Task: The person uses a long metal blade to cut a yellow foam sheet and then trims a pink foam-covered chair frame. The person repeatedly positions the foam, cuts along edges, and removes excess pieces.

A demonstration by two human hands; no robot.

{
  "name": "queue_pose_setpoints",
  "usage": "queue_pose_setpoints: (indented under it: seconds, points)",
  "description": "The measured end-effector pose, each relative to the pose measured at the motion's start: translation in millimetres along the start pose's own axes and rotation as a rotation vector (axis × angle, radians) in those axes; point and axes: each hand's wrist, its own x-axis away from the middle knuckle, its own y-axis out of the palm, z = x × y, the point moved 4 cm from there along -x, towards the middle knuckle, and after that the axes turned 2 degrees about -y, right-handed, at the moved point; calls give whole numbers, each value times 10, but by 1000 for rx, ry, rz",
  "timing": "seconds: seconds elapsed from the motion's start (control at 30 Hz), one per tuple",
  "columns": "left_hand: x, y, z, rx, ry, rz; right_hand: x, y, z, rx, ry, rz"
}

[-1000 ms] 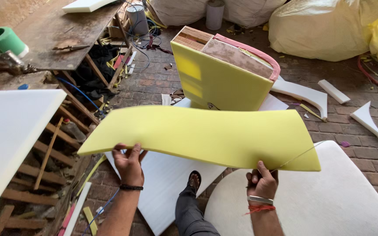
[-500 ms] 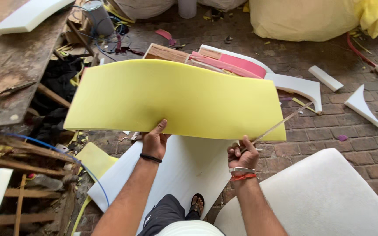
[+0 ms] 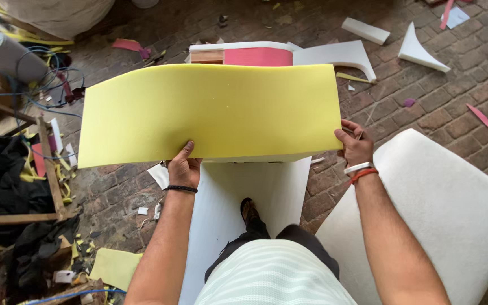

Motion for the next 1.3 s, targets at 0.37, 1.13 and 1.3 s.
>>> queue_pose_setpoints:
  seconds: [0.37,1.13,1.3]
  points:
    - [-432,8,-440,-25,-125,65,-200,-203,148,219,168,137]
    - [-201,1783,-1101,368,-170,-196,101,577,-342,-614,136,-141]
    - [-58,1843,-1303,231,-266,-252,110,873,-601,-424,188,112]
